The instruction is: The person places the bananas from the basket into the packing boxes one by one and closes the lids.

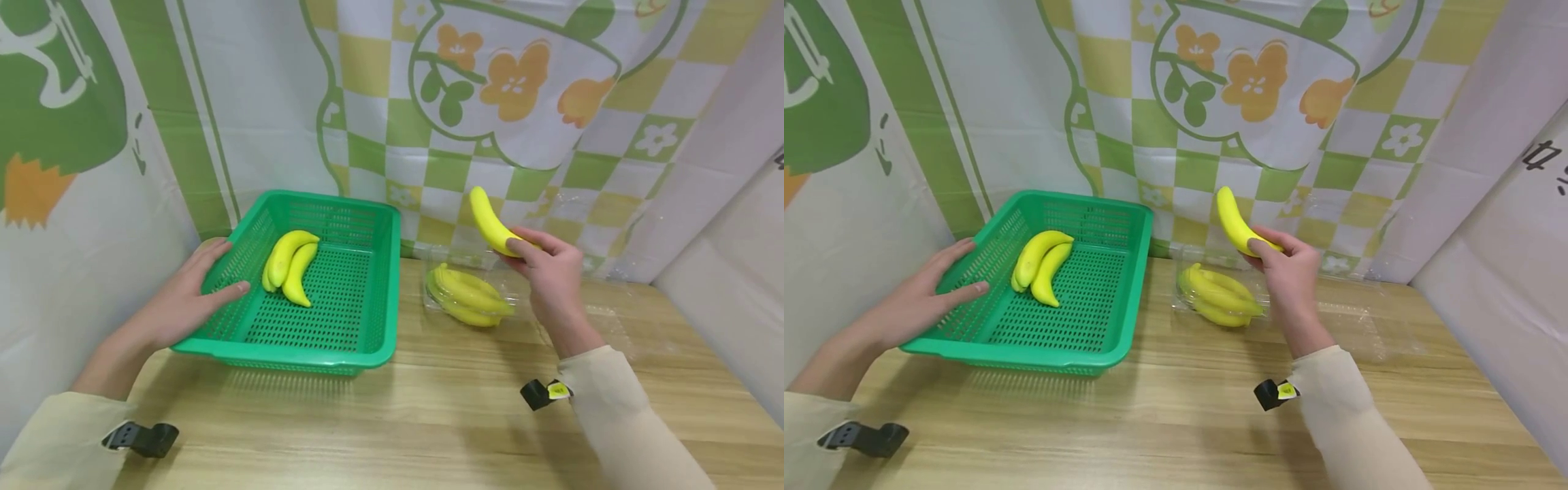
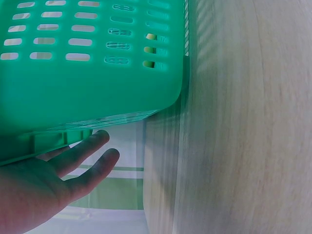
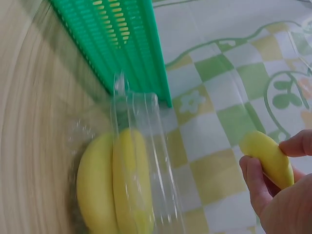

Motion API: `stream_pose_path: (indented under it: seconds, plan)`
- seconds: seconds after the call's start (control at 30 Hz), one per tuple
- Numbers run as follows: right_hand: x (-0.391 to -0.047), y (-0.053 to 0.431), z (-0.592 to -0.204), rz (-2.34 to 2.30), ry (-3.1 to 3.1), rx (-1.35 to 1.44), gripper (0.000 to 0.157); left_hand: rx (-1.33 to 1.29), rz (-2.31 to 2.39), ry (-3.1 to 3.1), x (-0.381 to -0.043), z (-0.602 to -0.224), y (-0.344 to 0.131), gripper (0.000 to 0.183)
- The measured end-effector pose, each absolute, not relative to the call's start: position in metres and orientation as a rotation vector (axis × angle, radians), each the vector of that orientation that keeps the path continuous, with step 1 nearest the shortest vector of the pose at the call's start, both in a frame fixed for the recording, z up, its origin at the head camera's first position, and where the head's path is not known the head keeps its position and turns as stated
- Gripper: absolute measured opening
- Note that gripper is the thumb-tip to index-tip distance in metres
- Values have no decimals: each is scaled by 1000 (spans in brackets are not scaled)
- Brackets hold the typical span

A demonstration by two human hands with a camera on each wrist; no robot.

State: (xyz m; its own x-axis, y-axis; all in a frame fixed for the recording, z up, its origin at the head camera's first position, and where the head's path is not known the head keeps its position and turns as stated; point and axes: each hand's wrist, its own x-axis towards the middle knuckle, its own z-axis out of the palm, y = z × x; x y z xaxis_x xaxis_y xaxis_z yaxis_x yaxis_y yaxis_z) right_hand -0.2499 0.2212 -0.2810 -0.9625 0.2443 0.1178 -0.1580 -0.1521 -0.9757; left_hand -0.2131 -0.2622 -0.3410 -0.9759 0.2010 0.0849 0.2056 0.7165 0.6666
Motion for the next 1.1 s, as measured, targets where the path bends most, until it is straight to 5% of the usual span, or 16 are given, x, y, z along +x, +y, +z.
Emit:
stream_pose_path:
  seconds: [1.1]
  plan:
    - [-221, 341, -313, 2246, -1746, -229, 13, -319, -1112, -2933, -211, -341, -262, 90]
